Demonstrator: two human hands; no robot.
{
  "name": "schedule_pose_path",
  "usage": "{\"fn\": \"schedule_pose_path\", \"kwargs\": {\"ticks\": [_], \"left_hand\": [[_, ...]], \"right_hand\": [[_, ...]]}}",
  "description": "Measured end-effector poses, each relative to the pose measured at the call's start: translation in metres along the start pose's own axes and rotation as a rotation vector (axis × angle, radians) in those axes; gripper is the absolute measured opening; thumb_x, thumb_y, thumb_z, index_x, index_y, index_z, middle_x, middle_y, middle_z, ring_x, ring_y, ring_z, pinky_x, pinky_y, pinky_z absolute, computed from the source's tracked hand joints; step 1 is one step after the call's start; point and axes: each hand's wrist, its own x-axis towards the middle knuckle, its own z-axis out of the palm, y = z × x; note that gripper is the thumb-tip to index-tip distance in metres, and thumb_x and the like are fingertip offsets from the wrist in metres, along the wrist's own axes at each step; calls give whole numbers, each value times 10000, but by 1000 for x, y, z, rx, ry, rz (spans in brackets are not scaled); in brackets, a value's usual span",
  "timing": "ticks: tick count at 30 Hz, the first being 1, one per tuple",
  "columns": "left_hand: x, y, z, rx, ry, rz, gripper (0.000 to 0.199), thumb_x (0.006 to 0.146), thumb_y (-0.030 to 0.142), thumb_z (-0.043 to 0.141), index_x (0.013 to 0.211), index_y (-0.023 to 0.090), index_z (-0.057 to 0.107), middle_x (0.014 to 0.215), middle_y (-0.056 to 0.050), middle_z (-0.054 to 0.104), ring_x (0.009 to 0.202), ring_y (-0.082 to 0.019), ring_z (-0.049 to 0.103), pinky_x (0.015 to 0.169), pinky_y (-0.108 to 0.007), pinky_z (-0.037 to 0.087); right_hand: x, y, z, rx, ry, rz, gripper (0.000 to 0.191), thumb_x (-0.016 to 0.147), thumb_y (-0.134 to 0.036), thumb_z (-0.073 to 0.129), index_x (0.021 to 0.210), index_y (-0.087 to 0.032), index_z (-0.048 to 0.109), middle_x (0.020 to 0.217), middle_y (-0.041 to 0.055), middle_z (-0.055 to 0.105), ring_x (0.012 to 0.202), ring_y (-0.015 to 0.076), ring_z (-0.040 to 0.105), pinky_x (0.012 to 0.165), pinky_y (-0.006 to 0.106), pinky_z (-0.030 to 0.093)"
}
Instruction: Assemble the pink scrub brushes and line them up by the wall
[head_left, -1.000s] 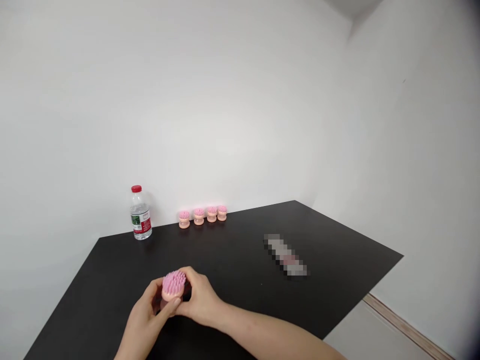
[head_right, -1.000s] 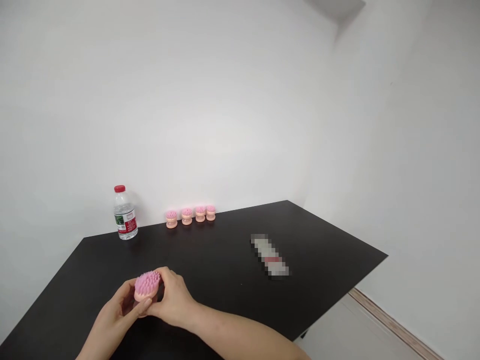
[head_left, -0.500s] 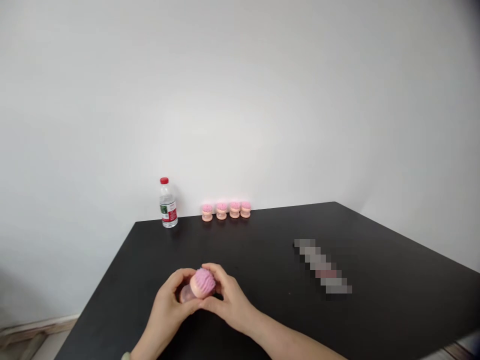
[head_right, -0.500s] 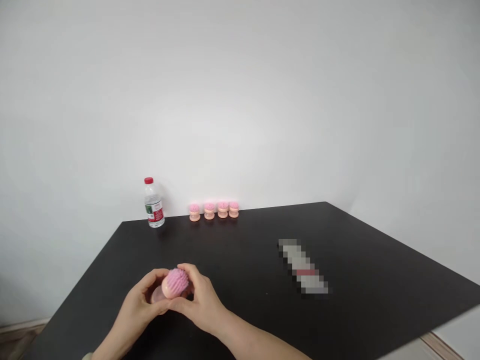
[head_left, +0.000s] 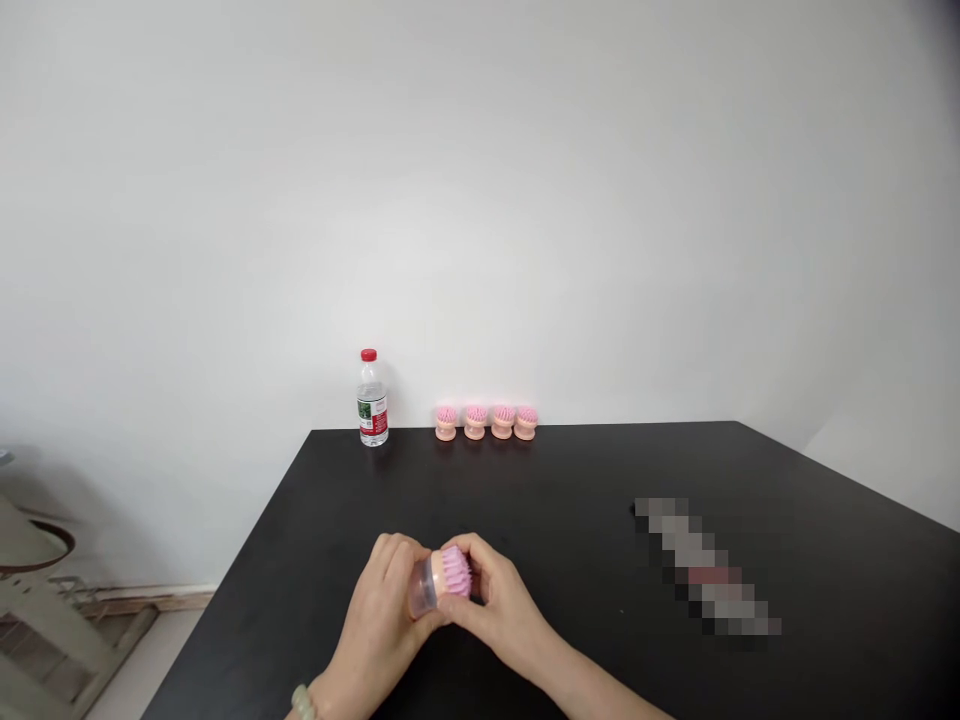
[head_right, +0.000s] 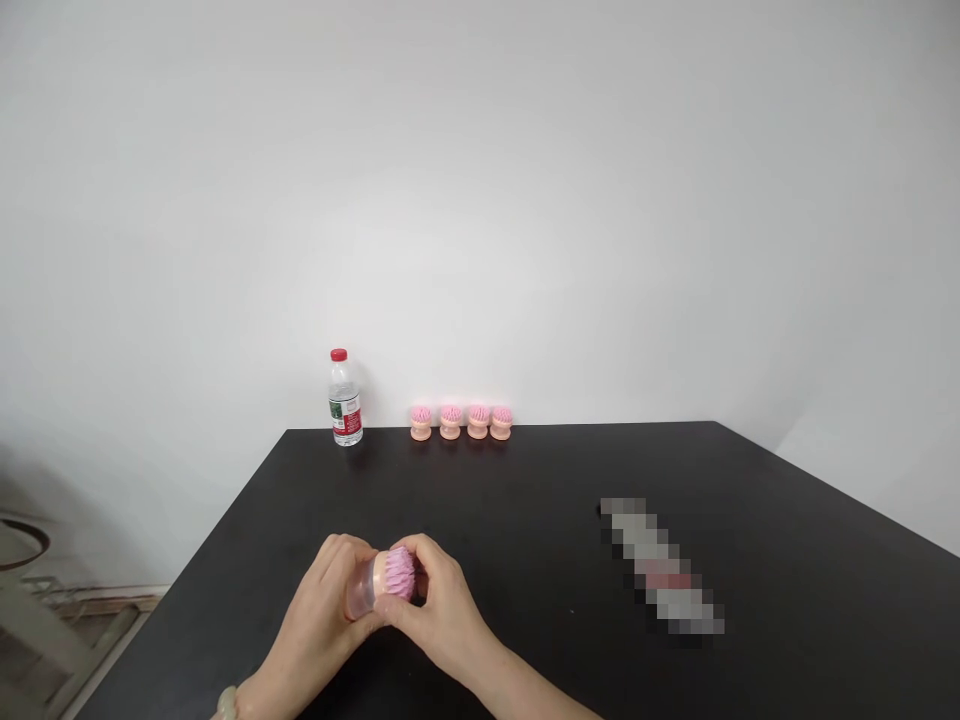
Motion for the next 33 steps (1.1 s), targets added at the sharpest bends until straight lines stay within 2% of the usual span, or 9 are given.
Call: {"fn": "schedule_pose_path", "kwargs": {"ticks": [8, 13, 16, 19, 22, 24, 28, 30, 33], "left_hand": [[-2, 4, 1, 51, -14, -40, 155, 827, 287, 671, 817, 217, 534, 808, -27, 581, 746, -212, 582, 620, -321, 471], [3, 8, -7, -92, -137, -253, 315, 698, 368, 778, 768, 221, 508, 764, 6, 585, 663, -183, 563, 581, -292, 422], [6, 11, -8, -147, -155, -313, 312, 671, 287, 797, 793, 223, 518, 791, 16, 594, 696, -183, 571, 610, -289, 429], [5, 9, -6, -133, -123, -244, 273, 708, 254, 777, 825, 219, 532, 838, 0, 593, 746, -198, 580, 639, -304, 448], [3, 5, -3, -89, -87, -110, 213, 786, 304, 729, 840, 212, 545, 856, -23, 590, 779, -219, 578, 658, -332, 458], [1, 2, -2, -83, -74, -84, 216, 800, 320, 726, 852, 210, 548, 859, -28, 590, 786, -226, 577, 662, -344, 465], [1, 1, -2, -98, -72, -120, 253, 793, 328, 747, 878, 210, 540, 879, -31, 591, 784, -225, 576, 664, -351, 476], [1, 1, -1, -91, -73, -101, 239, 809, 334, 730, 875, 212, 536, 881, -33, 587, 786, -226, 570, 660, -350, 472], [2, 2, 0, -92, -79, -79, 227, 825, 337, 710, 882, 212, 531, 903, -41, 578, 806, -229, 569, 670, -351, 474]], "right_hand": [[-2, -3, -1, -179, 2, -41, 259, 651, -116, 744, 828, -236, 599, 810, -28, 596, 724, 162, 558, 633, 258, 451], [-5, -11, -11, -246, -132, -265, 316, 766, -161, 726, 1040, -282, 626, 1070, 32, 646, 987, 235, 620, 897, 370, 509], [-6, -8, -13, -194, -150, -209, 590, 716, -169, 799, 1239, -319, 570, 1287, 50, 577, 1199, 271, 561, 1046, 440, 449], [-4, 1, -10, -118, -74, -29, 906, 544, -179, 913, 1333, -316, 488, 1308, 62, 544, 1179, 287, 571, 999, 443, 487], [-3, 2, -9, -160, -37, 42, 616, 592, -134, 844, 1135, -255, 581, 1074, 27, 622, 961, 235, 630, 854, 380, 536], [-3, -2, -9, -179, -49, 5, 489, 644, -75, 753, 1074, -249, 600, 1066, 15, 633, 965, 215, 627, 883, 368, 520], [-4, -5, -10, -106, -91, -15, 743, 617, -71, 784, 1274, -301, 526, 1306, 29, 568, 1200, 246, 558, 1021, 397, 456], [-3, -3, -10, -130, -88, 43, 742, 592, -120, 828, 1255, -280, 533, 1198, 30, 614, 1088, 249, 607, 935, 391, 502], [-2, -1, -9, -178, -72, 69, 548, 628, -124, 795, 1120, -255, 594, 1042, 5, 640, 931, 216, 628, 822, 349, 521]]}}
